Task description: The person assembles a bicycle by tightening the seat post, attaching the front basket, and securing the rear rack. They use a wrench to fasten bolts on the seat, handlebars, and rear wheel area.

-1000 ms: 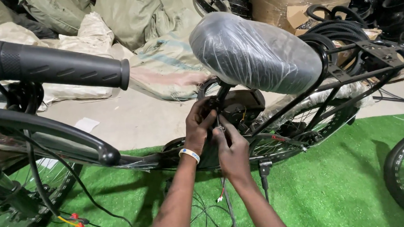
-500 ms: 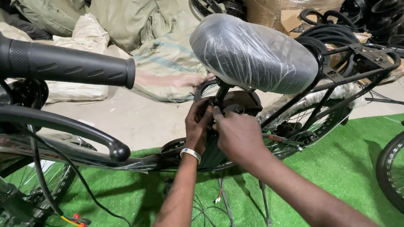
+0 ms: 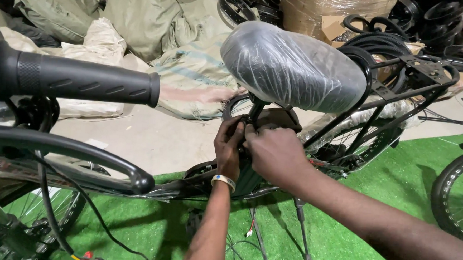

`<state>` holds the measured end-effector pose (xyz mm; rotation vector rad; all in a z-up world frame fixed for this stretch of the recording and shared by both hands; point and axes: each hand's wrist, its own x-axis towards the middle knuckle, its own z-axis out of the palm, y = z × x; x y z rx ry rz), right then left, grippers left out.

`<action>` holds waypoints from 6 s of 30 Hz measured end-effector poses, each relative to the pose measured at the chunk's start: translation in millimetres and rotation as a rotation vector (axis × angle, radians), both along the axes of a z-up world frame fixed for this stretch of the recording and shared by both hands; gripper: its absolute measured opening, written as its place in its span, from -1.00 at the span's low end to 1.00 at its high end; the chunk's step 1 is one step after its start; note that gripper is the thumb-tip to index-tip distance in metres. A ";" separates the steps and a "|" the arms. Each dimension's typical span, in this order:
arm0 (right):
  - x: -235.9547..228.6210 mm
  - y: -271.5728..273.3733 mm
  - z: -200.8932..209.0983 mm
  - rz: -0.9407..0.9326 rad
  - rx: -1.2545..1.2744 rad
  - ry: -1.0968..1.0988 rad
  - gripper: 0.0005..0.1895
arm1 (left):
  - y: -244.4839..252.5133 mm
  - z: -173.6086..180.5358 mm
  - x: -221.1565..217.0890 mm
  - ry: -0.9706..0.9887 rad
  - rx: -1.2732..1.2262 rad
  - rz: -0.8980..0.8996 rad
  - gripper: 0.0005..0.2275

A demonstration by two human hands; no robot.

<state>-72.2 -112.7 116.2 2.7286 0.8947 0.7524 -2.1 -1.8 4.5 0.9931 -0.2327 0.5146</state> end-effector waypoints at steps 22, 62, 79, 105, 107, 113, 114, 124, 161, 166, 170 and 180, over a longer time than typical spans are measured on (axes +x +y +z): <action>10.8 -26.3 -18.6 -0.017 0.171 0.253 -0.42 | -6.5 4.4 6.0 0.107 -0.062 0.010 -0.86; 29.9 33.2 -102.0 0.443 1.823 0.359 -0.75 | -8.3 -12.2 28.3 0.042 -0.072 0.042 -0.90; -11.0 3.1 -53.8 0.149 1.179 0.223 -0.61 | 4.2 -5.1 2.6 -0.054 0.106 -0.066 -0.78; 9.5 -13.9 32.8 0.105 -0.157 0.189 -0.76 | -3.1 -3.3 9.1 0.038 0.005 0.001 -0.81; 18.2 -20.0 17.5 0.089 -0.129 0.144 -0.78 | -4.2 -11.8 20.5 0.029 -0.008 0.003 -0.82; 13.8 -26.7 9.3 0.120 -0.037 0.021 -0.75 | -7.5 -8.9 19.9 0.010 -0.063 0.004 -0.85; 13.1 -26.7 8.0 0.125 -0.013 0.011 -0.77 | -7.5 -8.5 19.4 -0.007 -0.067 0.005 -0.85; 33.7 -35.6 -38.1 0.205 0.237 -0.018 -0.64 | -3.9 -20.7 28.3 -0.001 -0.089 -0.038 -0.87; -20.4 -30.5 -36.8 0.076 0.512 0.191 -0.64 | 9.1 -4.4 -5.8 -0.037 0.079 -0.124 -0.65; -18.3 -27.1 -31.0 0.085 0.413 0.116 -0.67 | 7.8 0.4 -10.1 -0.035 0.071 -0.129 -0.65; -16.3 -25.4 -29.5 0.126 0.327 0.029 -0.76 | 7.0 0.7 -10.2 -0.054 0.092 -0.087 -0.69; 27.9 -3.1 -43.0 0.119 -0.080 -0.186 -0.79 | 0.9 -10.8 4.2 -0.019 0.050 0.034 -0.76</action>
